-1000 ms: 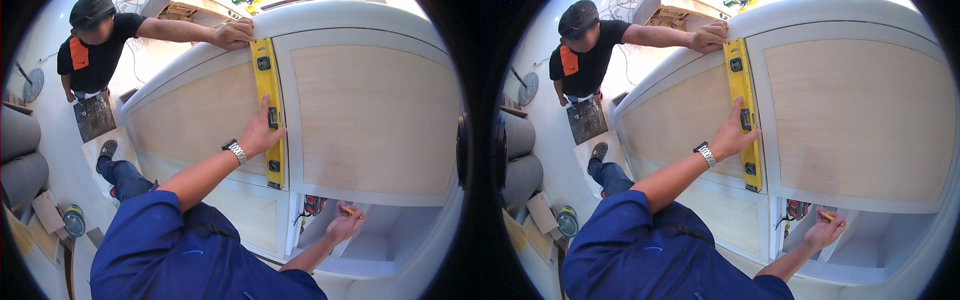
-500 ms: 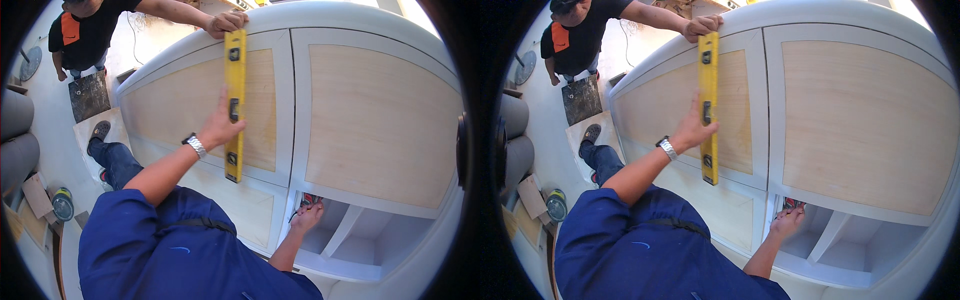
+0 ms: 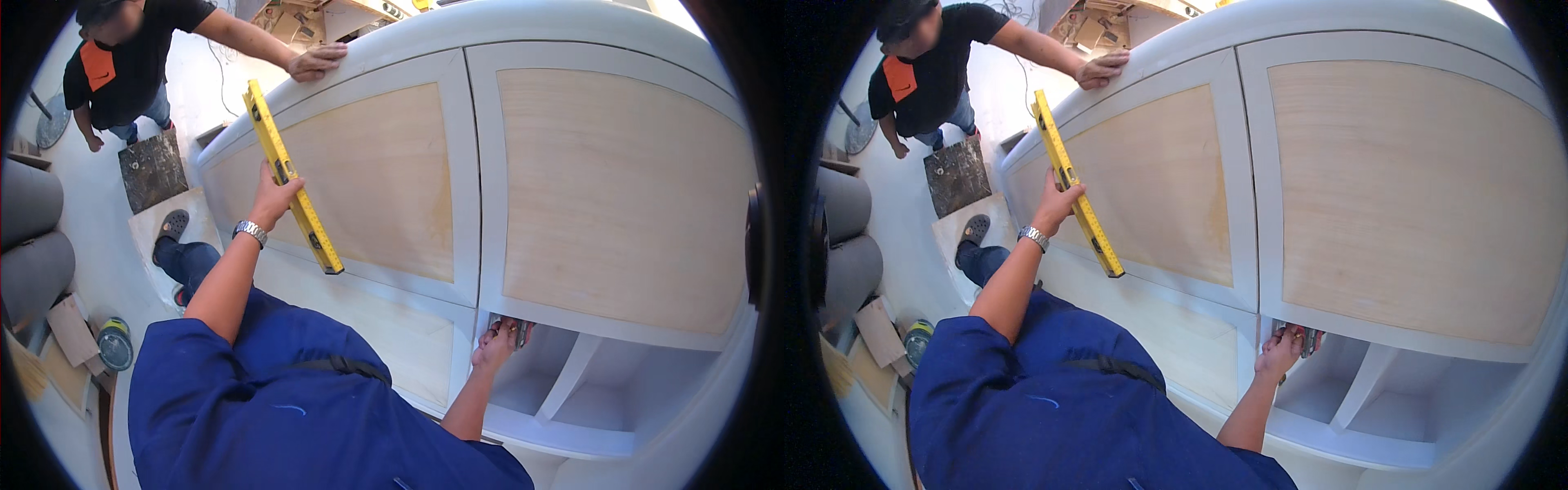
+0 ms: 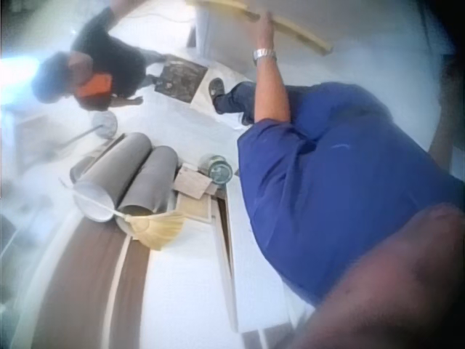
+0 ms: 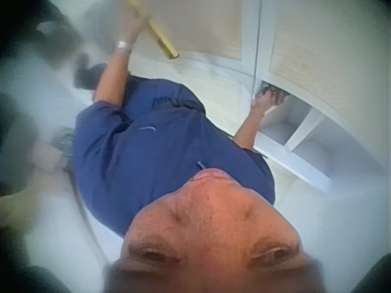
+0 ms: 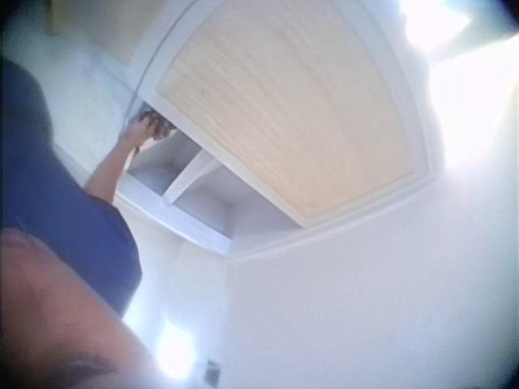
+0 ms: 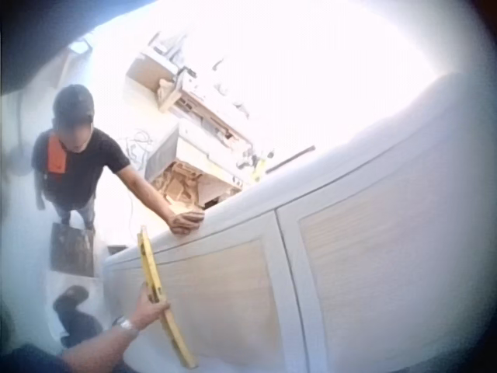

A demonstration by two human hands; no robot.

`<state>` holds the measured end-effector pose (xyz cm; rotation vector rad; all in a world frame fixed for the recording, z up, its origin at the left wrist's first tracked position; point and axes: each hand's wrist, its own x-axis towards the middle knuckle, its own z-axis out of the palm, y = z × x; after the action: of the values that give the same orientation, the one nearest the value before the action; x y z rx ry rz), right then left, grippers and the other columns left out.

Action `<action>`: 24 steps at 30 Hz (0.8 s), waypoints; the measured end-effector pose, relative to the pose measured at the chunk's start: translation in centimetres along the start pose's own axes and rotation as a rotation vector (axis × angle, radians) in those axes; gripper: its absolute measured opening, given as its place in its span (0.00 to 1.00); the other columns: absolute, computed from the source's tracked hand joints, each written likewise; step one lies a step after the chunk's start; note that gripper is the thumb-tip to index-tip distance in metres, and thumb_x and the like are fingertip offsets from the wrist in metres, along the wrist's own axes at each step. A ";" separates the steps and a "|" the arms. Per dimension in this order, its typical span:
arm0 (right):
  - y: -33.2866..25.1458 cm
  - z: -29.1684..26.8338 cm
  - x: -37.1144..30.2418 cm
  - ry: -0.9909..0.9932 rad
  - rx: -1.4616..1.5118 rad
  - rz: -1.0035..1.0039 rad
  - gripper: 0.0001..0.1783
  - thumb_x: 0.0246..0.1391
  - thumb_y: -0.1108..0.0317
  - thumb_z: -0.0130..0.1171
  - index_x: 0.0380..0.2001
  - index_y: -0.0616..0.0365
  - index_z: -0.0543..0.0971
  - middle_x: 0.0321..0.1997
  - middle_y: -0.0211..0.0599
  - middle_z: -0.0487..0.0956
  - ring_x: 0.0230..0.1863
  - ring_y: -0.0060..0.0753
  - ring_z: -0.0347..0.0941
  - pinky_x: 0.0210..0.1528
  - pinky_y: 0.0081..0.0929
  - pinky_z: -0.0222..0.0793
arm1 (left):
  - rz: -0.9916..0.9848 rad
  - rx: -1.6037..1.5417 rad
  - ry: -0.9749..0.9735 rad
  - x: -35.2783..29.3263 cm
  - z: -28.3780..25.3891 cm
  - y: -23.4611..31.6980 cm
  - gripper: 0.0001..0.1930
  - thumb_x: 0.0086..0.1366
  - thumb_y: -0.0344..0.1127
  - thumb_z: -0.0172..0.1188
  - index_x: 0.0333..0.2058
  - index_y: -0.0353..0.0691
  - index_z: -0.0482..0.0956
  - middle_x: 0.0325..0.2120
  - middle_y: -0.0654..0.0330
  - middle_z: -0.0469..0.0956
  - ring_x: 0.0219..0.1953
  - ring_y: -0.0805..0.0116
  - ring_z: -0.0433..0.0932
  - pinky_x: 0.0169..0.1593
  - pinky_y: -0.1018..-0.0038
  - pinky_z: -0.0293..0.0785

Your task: The person marks a cabinet door with a pencil, holds a spirit level against the cabinet to mark lines with the pencil, and presses the cabinet panels by hand.

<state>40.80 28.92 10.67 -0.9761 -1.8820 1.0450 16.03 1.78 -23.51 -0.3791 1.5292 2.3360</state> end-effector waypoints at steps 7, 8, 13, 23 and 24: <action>1.6 -1.0 1.1 0.061 -0.013 -0.002 0.13 0.59 0.56 0.57 0.28 0.50 0.69 0.20 0.24 0.67 0.11 0.12 0.51 0.10 0.16 0.41 | -0.284 -0.261 0.056 1.3 -4.2 0.0 0.23 0.57 0.37 0.61 0.49 0.40 0.64 0.36 0.60 0.72 0.36 0.66 0.77 0.35 0.63 0.78; 1.5 -0.6 1.0 0.059 -0.010 -0.002 0.13 0.59 0.56 0.57 0.27 0.50 0.70 0.20 0.23 0.66 0.11 0.11 0.51 0.11 0.15 0.42 | -0.273 -0.242 0.056 1.4 -5.0 -0.1 0.23 0.57 0.37 0.61 0.49 0.40 0.64 0.36 0.60 0.72 0.36 0.66 0.77 0.35 0.63 0.78; 2.2 -0.8 1.3 0.046 -0.001 -0.071 0.11 0.59 0.57 0.57 0.31 0.50 0.72 0.20 0.21 0.66 0.13 0.09 0.52 0.12 0.14 0.43 | -0.348 -0.284 0.098 1.9 -8.0 -0.8 0.19 0.58 0.39 0.60 0.46 0.40 0.67 0.34 0.61 0.72 0.34 0.67 0.75 0.34 0.65 0.75; 4.0 -1.9 1.8 0.072 -0.166 -0.107 0.11 0.58 0.63 0.56 0.36 0.61 0.76 0.26 0.26 0.75 0.27 0.20 0.66 0.32 0.22 0.63 | -0.418 -0.475 -0.101 0.3 -15.4 -3.2 0.15 0.65 0.39 0.52 0.48 0.39 0.69 0.33 0.59 0.72 0.34 0.63 0.73 0.43 0.61 0.75; 3.4 -1.8 1.6 0.076 -0.266 -0.053 0.13 0.57 0.62 0.57 0.36 0.62 0.77 0.26 0.29 0.77 0.27 0.21 0.68 0.31 0.23 0.65 | -0.432 -0.422 0.033 0.2 -15.2 -2.5 0.13 0.65 0.41 0.53 0.44 0.41 0.69 0.30 0.60 0.71 0.32 0.63 0.72 0.42 0.61 0.74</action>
<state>42.52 32.16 8.69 -1.0922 -2.0059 0.7282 17.57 -11.21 -31.61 -0.7658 0.8412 2.2818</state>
